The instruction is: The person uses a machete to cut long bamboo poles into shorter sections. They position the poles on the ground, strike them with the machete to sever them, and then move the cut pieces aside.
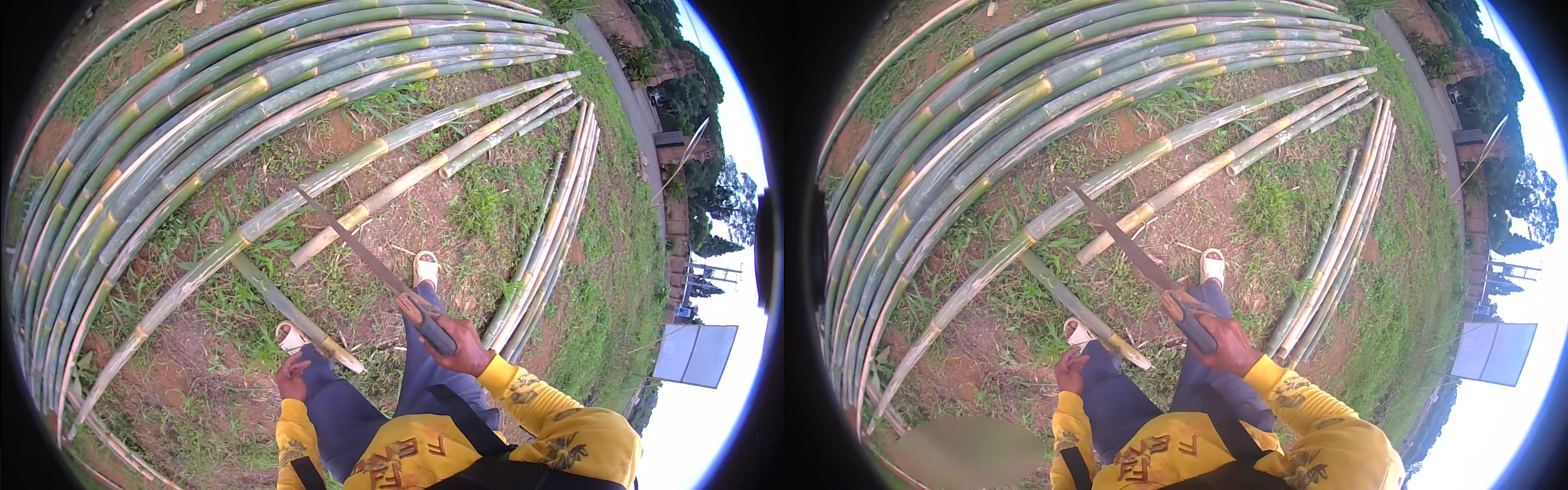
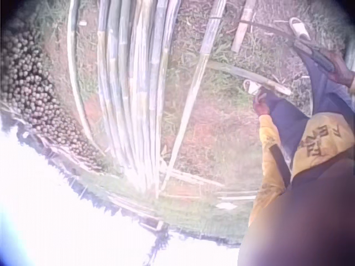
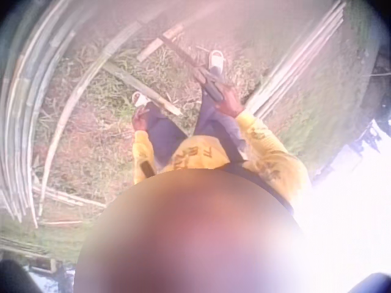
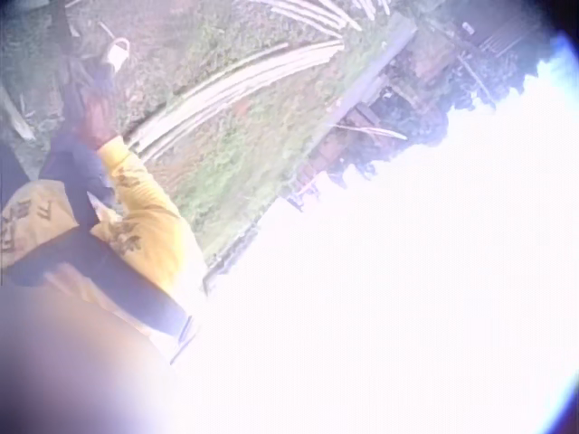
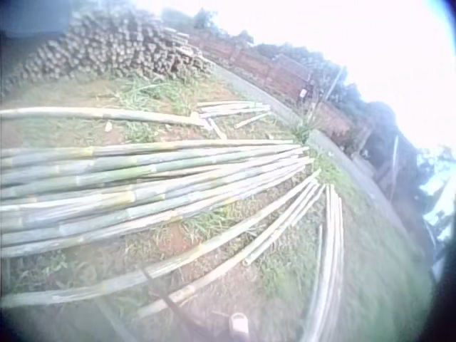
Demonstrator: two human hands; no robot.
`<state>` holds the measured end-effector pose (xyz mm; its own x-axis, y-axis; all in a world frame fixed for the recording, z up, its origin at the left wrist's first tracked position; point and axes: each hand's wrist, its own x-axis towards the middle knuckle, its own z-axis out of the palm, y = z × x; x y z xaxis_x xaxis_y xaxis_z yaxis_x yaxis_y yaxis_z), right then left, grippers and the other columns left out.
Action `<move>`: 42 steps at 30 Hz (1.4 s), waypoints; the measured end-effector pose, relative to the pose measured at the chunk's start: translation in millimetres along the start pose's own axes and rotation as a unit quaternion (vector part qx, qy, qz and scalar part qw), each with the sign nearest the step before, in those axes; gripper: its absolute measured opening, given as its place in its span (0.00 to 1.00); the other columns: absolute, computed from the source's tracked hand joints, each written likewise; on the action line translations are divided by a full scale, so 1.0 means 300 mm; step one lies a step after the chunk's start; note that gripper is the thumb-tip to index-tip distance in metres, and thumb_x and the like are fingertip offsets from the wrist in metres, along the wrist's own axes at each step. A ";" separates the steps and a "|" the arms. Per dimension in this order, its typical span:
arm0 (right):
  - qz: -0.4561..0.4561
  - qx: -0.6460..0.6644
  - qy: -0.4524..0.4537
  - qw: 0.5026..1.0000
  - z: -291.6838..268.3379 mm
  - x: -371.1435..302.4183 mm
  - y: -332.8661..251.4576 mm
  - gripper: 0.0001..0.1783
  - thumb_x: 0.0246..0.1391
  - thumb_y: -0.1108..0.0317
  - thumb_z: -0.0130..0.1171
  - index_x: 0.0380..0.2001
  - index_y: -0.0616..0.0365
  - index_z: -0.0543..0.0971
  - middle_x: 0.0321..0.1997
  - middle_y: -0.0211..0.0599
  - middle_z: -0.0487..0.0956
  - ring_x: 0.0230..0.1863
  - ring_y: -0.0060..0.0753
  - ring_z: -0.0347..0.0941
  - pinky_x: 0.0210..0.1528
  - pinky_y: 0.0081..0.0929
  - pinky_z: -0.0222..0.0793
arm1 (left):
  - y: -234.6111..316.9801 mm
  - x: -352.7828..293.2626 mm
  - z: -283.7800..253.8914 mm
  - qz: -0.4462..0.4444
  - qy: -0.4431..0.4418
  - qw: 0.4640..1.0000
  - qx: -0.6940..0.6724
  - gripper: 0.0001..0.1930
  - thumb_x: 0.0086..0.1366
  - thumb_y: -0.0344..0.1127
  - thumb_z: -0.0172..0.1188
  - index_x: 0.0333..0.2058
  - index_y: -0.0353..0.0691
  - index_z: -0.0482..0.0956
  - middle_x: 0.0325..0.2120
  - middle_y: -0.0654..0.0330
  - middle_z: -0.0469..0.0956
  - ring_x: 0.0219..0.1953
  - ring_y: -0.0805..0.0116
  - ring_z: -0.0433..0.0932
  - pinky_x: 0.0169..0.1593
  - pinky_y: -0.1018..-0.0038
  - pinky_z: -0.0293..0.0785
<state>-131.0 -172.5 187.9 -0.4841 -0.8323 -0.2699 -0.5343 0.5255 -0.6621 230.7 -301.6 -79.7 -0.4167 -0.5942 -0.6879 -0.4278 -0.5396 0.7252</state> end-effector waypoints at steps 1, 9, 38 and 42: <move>0.016 0.004 0.002 1.000 0.020 -0.059 -0.083 0.22 0.47 0.70 0.71 0.46 0.61 0.77 0.39 0.53 0.82 0.36 0.61 0.80 0.37 0.45 0.77 | 0.029 -0.021 -0.090 0.002 0.009 1.000 -0.001 0.20 0.66 0.25 0.46 0.54 0.32 0.78 0.36 0.53 0.87 0.40 0.69 0.83 0.46 0.72 0.76; 0.128 0.047 0.054 0.989 0.120 -0.247 -0.456 0.14 0.52 0.63 0.70 0.35 0.60 0.77 0.24 0.50 0.79 0.27 0.60 0.77 0.31 0.44 0.72 | -0.223 -0.287 -0.855 -0.102 0.108 0.967 0.207 0.19 0.64 0.33 0.55 0.53 0.39 0.80 0.40 0.52 0.86 0.45 0.64 0.83 0.57 0.65 0.74; 0.290 -0.039 -0.160 0.943 0.937 -0.832 -0.043 0.22 0.41 0.58 0.74 0.32 0.68 0.83 0.23 0.38 0.80 0.24 0.34 0.77 0.30 0.37 0.74 | -0.892 -1.283 -1.024 -0.262 0.047 0.887 0.377 0.22 0.71 0.54 0.49 0.56 0.54 0.81 0.54 0.52 0.81 0.53 0.52 0.82 0.55 0.58 0.77; 0.246 -0.046 -0.168 0.954 0.957 -0.657 -0.213 0.20 0.43 0.61 0.73 0.33 0.67 0.83 0.23 0.37 0.80 0.23 0.33 0.76 0.28 0.35 0.72 | -0.935 -1.282 -1.029 -0.278 0.127 0.941 0.143 0.23 0.71 0.55 0.50 0.57 0.55 0.80 0.54 0.51 0.81 0.51 0.54 0.82 0.53 0.58 0.78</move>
<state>197.4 -92.5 82.7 -0.4514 -0.4832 -0.7501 -0.3668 0.8668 -0.3377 758.6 -105.7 -9.4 0.1248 -0.4096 -0.9037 -0.7366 -0.6485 0.1922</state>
